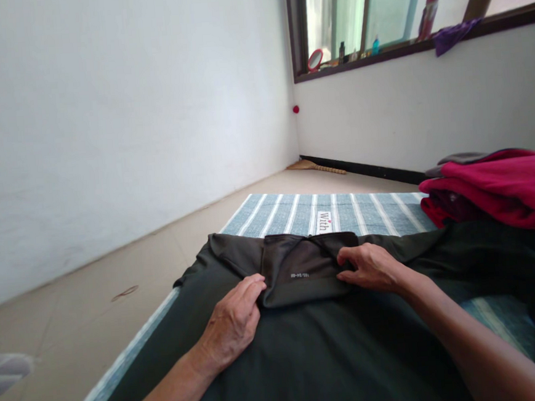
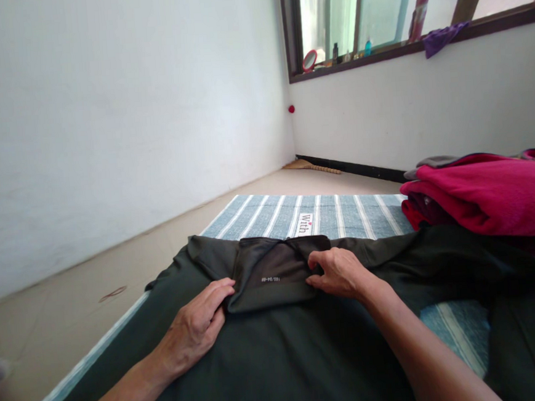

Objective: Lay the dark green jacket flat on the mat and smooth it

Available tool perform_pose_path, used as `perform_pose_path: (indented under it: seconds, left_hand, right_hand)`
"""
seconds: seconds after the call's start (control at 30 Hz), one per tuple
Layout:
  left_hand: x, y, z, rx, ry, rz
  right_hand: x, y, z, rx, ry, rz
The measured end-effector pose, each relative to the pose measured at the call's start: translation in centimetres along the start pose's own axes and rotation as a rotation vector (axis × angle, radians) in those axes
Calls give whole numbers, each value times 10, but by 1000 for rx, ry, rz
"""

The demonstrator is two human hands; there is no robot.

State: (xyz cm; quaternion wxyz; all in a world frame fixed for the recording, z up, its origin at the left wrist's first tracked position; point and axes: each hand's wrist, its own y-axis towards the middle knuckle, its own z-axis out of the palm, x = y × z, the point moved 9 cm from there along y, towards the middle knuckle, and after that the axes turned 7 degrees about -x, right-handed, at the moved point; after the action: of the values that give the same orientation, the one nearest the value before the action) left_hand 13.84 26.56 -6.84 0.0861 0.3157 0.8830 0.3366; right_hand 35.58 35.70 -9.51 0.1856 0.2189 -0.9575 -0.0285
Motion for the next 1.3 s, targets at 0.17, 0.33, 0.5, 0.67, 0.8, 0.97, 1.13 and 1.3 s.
perform_pose_path:
  seconds: [0.17,0.33,0.5,0.67,0.8,0.97,1.13,1.3]
  left_hand:
    - [1,0,0,10,3,-6]
    - [1,0,0,2,-1,-9]
    - [0,-1,1,2,12,6]
    - [2,-2,2,1,11,3]
    - [2,-1,2,3,13,-1]
    - [3,-1,4,21,2,-30]
    - [4,-2,4,34,4,-48]
    - [5,-2,4,36,-8,-54]
  right_hand:
    - [0,0,1,6,9,-9]
    - [0,0,1,-1,3,-7]
    - [0,0,0,-8,-1,-6]
    - [-1,0,0,-3,-4,-6]
    - [0,0,0,-8,-2,-10]
    - [0,0,0,-10,-10,-11]
    - [0,1,0,2,-18,-11]
    - [1,0,-1,17,-18,-8]
